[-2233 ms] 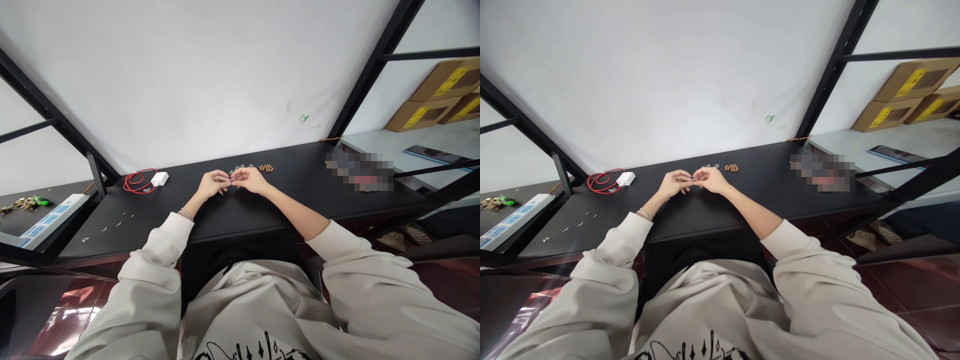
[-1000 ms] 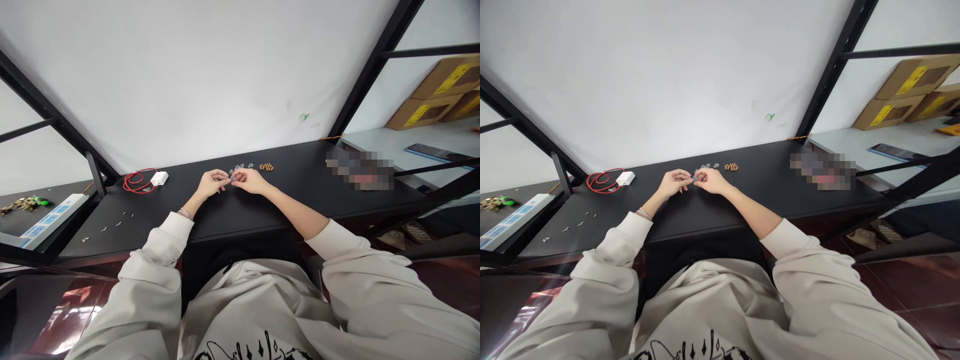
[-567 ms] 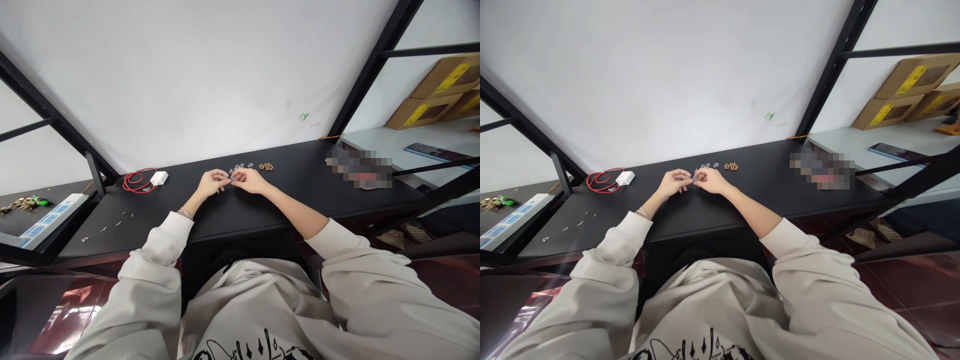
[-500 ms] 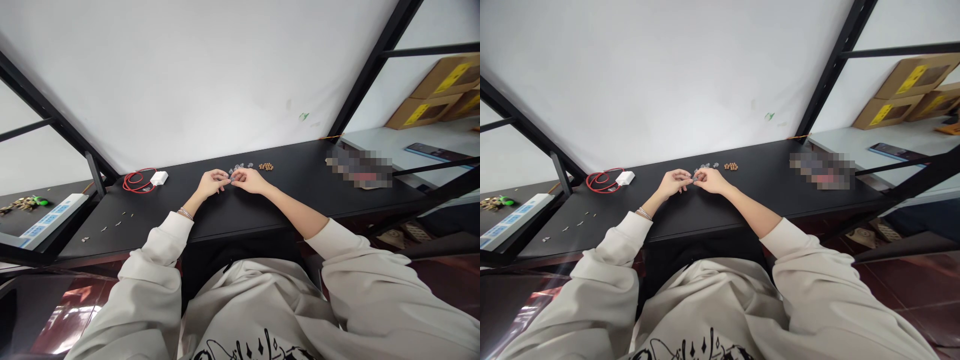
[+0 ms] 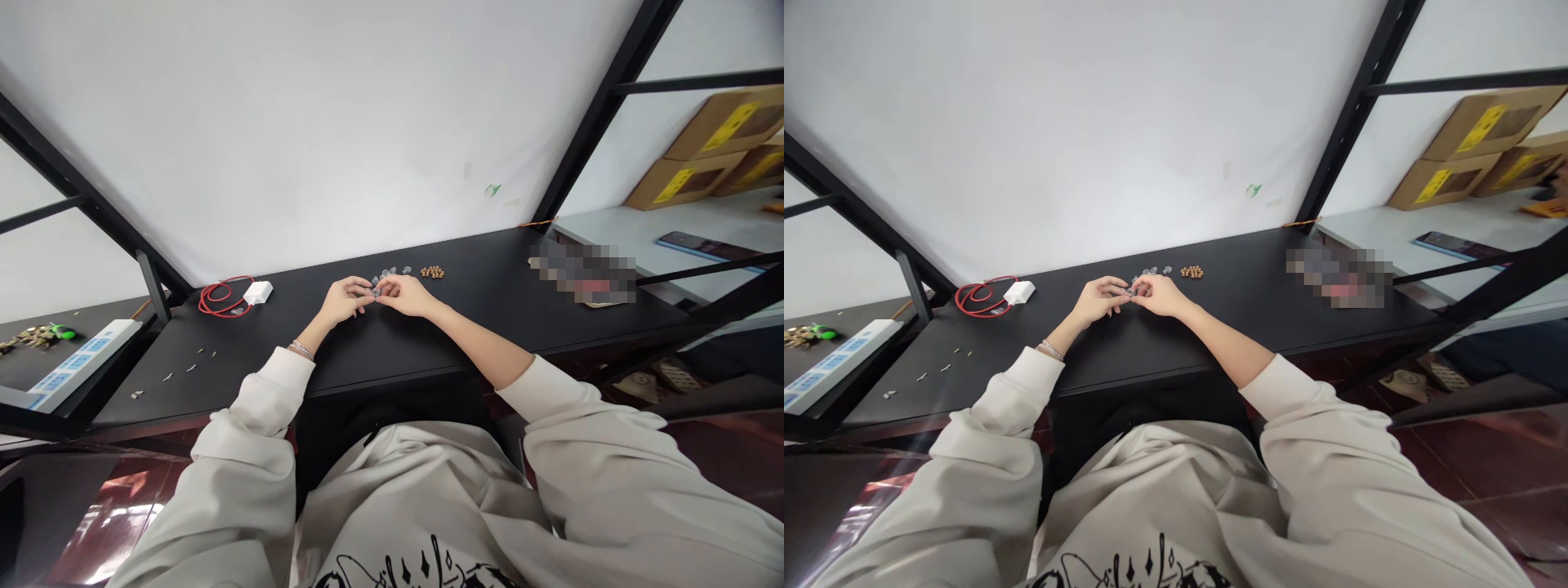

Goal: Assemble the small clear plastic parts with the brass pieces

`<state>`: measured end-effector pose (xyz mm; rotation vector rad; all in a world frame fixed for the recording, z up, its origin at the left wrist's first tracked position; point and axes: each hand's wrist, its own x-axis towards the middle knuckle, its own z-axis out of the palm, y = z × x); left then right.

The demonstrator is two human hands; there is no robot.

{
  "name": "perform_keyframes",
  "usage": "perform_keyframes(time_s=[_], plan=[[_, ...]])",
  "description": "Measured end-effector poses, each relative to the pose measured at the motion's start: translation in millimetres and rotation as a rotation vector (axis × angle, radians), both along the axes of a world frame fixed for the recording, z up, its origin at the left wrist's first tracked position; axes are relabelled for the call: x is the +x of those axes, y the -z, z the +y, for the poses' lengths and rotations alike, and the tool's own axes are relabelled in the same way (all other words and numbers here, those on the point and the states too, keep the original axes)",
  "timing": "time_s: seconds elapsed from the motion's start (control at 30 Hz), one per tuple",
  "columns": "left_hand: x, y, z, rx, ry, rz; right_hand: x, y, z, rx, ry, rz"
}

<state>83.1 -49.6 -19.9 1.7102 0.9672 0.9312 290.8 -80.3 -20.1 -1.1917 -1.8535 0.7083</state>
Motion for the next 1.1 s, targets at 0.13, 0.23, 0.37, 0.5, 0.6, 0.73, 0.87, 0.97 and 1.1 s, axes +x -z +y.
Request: perform_keyframes(time_s=[0.13,0.23,0.37,0.5,0.6,0.73,0.87,0.97,1.1], plan=[[0.3,-1.5,-1.2,0.002,-0.007,0.005,0.1,-0.5,-0.7,0.004,-0.021,0.004],[0.3,-1.6,-1.4,0.007,-0.002,0.006,0.1,-0.3,-0.6,0.008,-0.034,0.015],[-0.2,0.0,-0.4,0.012,0.005,-0.005,-0.3,-0.7,-0.9,0.021,-0.035,0.016],[-0.3,-0.5,-1.3,-0.005,0.010,0.010,-0.8,-2.0,-1.9,0.013,-0.029,0.009],[0.1,-2.8,-3.3,-0.010,0.012,0.025,-1.1,-2.8,-2.4,0.003,-0.021,-0.002],[0.9,-4.8,-4.2,-0.013,-0.011,0.030,-1.8,-3.7,-3.1,0.011,-0.010,0.009],[1.5,-4.9,-4.4,-0.013,-0.026,0.063,-1.2,-4.4,-4.0,0.037,-0.012,0.042],[1.4,-4.5,-4.5,0.000,-0.026,0.094,0.1,-4.0,-4.1,0.044,-0.001,0.064],[0.8,-3.7,-3.3,0.028,-0.025,0.125,1.0,-1.5,-2.3,0.027,0.003,0.112]])
